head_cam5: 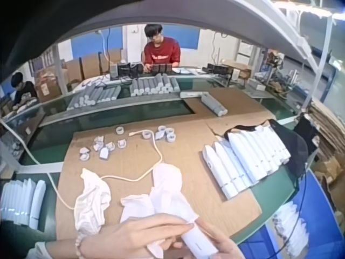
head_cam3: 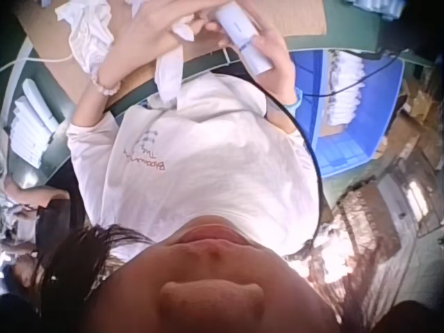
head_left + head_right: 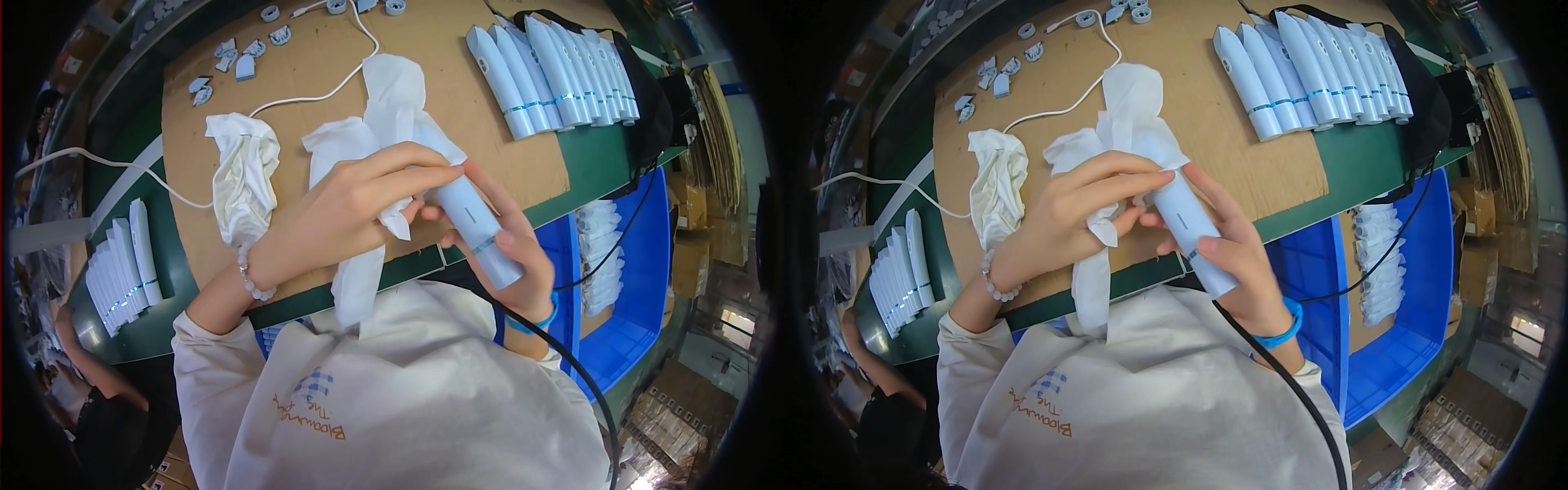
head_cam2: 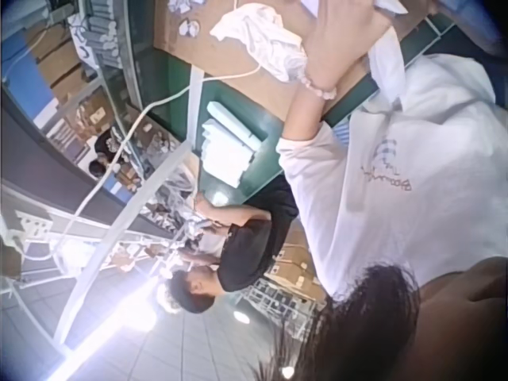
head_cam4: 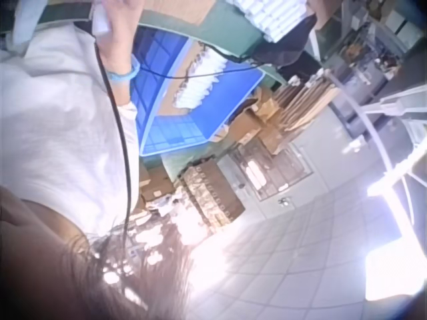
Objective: Wiping hair clippers with a cloth and putting them into individual plastic bags on a production line.
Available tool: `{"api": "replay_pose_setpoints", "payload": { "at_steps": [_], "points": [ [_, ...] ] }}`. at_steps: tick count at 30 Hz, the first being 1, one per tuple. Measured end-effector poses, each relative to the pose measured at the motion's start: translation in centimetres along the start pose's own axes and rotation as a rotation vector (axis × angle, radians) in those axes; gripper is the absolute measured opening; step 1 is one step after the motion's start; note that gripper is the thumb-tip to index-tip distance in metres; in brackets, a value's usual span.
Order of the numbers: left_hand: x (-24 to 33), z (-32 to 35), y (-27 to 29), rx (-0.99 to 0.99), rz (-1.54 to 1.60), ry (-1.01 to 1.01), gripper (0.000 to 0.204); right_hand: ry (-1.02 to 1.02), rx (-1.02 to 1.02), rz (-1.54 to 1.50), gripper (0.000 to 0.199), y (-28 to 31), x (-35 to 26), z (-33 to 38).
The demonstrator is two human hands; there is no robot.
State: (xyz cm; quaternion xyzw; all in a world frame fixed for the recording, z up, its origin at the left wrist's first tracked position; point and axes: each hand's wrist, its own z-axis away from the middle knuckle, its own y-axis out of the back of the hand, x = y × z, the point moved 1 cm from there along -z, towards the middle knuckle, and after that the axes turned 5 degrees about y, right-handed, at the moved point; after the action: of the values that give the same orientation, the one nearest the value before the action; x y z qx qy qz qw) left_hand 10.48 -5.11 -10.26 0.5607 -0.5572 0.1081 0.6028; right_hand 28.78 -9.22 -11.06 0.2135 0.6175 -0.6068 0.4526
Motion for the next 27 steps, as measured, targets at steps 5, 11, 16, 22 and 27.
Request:
{"api": "replay_pose_setpoints", "payload": {
  "at_steps": [5,11,16,22,27],
  "points": [
    [1.0,0.5,-1.7,0.024,0.166,0.077,0.04,0.053,0.285,0.155,0.054,-0.8,3.2,-0.8],
    [3.0,1.0,-2.0,-0.07,0.148,0.026,0.038,0.03,0.367,-0.157,0.051,-0.1,3.2,-1.7],
    [4.4,1.7,-3.2,-0.295,0.154,-0.08,0.038,-0.128,0.177,-0.329,0.047,0.8,1.6,-1.7],
    [2.2,0.4,-4.0,-0.448,-0.22,0.027,0.039,0.212,0.067,0.084,0.068,5.4,-4.5,3.9],
    [-1.9,-1.1,-4.7,0.041,-0.387,0.028,0.036,0.494,0.707,0.143,0.071,13.4,-10.1,15.5]
  ]
}}
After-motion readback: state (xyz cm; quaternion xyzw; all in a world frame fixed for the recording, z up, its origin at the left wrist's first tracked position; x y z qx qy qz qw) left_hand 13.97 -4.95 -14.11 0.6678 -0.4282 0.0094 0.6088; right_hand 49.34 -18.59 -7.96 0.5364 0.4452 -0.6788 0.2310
